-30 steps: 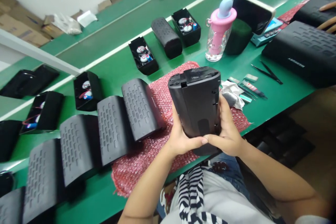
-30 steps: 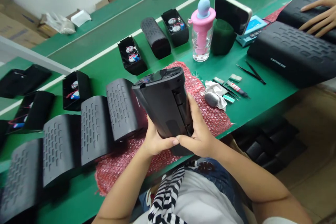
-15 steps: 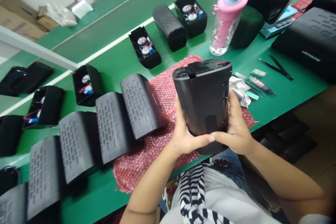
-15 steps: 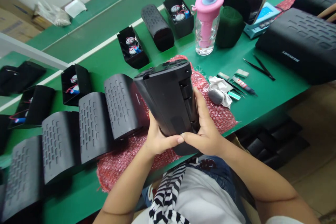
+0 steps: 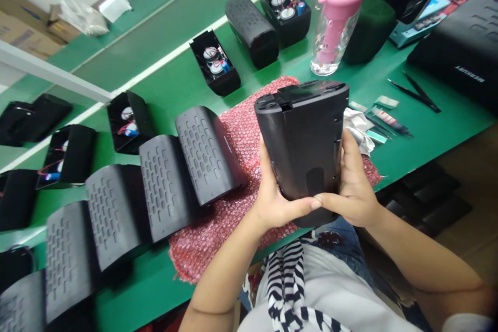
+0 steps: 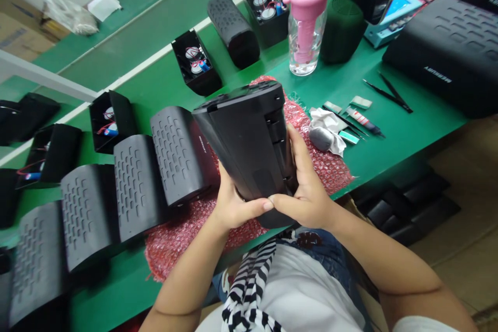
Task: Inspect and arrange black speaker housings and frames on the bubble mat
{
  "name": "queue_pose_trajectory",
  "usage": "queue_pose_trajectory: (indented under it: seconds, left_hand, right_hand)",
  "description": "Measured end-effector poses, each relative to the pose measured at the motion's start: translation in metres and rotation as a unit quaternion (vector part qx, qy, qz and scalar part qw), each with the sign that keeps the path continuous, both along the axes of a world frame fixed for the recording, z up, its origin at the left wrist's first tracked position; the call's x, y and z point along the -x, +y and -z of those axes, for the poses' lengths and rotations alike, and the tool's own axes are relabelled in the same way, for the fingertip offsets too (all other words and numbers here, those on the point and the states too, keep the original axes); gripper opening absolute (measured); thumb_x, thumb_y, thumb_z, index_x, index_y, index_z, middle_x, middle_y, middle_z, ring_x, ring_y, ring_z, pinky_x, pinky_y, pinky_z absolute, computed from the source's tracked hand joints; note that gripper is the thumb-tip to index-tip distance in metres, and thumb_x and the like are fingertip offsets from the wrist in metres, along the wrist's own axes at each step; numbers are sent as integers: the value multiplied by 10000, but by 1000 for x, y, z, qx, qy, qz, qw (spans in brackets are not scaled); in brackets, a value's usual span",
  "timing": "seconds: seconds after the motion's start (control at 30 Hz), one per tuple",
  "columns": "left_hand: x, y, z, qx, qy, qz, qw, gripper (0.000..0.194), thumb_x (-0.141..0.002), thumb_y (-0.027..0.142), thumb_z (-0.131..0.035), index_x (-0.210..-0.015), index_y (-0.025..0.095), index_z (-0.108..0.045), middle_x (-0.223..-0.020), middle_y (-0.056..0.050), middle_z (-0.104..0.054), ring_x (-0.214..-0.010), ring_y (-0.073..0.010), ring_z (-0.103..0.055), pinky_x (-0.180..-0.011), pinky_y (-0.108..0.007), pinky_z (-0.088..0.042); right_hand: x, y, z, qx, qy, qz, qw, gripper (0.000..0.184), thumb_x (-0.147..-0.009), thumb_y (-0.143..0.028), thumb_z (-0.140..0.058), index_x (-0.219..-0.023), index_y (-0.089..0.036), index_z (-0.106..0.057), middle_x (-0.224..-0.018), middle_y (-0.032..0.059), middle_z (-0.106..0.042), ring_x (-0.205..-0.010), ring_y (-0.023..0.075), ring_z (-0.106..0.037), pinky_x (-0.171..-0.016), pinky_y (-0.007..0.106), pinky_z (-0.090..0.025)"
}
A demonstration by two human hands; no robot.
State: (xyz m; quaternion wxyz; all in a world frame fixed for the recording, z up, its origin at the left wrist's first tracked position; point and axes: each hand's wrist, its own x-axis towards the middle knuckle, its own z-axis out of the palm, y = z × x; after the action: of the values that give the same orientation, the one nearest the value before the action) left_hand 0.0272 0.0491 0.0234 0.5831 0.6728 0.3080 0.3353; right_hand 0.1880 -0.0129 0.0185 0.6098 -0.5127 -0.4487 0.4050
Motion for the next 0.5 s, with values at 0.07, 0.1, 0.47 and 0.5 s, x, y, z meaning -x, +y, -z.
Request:
queue_pose_trajectory:
  seconds: [0.07, 0.1, 0.47, 0.5]
  left_hand:
    - [0, 0, -1, 0, -2, 4, 1000, 1346, -684, 590, -801, -1522, 289, 207, -1597, -172, -234, -1491, -368, -250, -1209, -574, -231]
    - [-1, 0, -2, -1, -3, 5, 1000, 1338, -689, 586, -800, -1524, 288, 202, -1595, -171, -241, -1485, -365, -266, -1209, -569, -234]
    - [-2, -1, 1, -17, -19, 16, 1000, 1331, -714, 550, -797, -1509, 287, 236, -1571, -185, -292, -1432, -334, -384, -1176, -544, -315]
    - [-2, -1, 2, -18, -19, 16, 1000, 1327, -717, 545, -797, -1511, 290, 235, -1574, -184, -287, -1434, -335, -381, -1178, -545, -312]
  right_hand:
    - [0, 0, -1, -3, -8, 0, 1000, 1133, -586, -404, -899, -1537, -329, -288, -1638, -15, -254, -1520, 329, -194, -1224, 530, -263]
    - [0, 1, -1, -6, -19, -1, 1000, 1125, -600, -419, -889, -1541, -328, -280, -1635, -11, -263, -1515, 330, -210, -1220, 530, -275]
    - [1, 0, -3, -38, -64, -50, 996, 1043, -794, -478, -743, -1582, -351, -72, -1668, -36, -138, -1544, 277, -87, -1261, 479, -185]
    - [1, 0, -3, -42, -78, -52, 995, 1023, -818, -495, -713, -1583, -354, -47, -1670, -41, -124, -1545, 272, -80, -1263, 474, -184]
